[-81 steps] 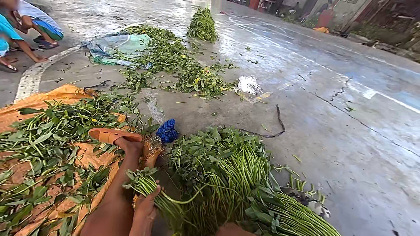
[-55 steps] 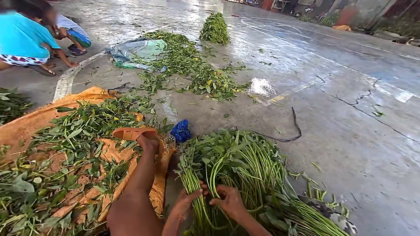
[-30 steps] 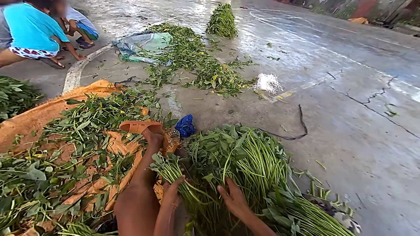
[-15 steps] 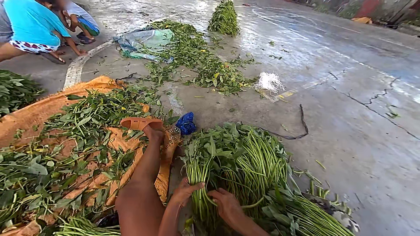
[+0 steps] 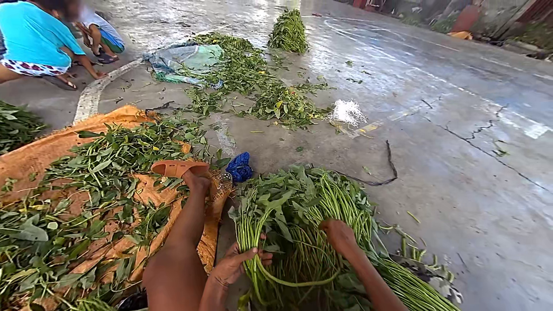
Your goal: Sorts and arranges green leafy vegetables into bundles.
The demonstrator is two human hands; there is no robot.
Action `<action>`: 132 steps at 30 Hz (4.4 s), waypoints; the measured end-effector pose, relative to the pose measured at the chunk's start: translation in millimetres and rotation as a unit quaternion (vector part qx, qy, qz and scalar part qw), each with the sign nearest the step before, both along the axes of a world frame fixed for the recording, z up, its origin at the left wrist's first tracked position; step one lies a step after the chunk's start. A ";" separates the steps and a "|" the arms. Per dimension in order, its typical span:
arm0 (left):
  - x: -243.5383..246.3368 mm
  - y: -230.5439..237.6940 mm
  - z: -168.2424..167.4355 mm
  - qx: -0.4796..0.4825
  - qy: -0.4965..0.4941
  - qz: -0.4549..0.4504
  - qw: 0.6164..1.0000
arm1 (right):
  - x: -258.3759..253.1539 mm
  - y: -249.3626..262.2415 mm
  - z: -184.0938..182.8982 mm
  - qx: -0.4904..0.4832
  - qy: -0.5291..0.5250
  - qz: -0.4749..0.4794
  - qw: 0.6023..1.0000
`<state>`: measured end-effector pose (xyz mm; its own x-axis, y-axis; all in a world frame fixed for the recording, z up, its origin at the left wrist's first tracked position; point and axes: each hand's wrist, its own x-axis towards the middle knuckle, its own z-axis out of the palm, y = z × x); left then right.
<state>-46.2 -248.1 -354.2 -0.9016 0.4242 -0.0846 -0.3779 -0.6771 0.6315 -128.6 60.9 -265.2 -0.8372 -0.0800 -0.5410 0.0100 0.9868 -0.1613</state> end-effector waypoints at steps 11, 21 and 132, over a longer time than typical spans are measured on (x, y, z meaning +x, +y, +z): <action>-0.6 21.5 3.4 -0.122 -0.085 0.134 0.980 | 43.2 -86.7 13.5 -0.195 0.051 0.069 0.977; 1.2 34.6 4.8 -0.170 -0.117 0.127 0.970 | 77.4 -98.4 -45.5 -0.392 0.158 0.041 0.905; 5.0 -34.0 13.7 0.186 -0.052 0.215 0.957 | -63.7 77.6 12.2 -0.658 0.250 -0.456 0.545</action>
<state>-41.2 -282.0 -340.5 -0.9945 0.0333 -0.0993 -0.0610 -0.9549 0.2906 -192.3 138.5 -253.0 -0.8698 0.4491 -0.2042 0.0301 -0.3649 -0.9306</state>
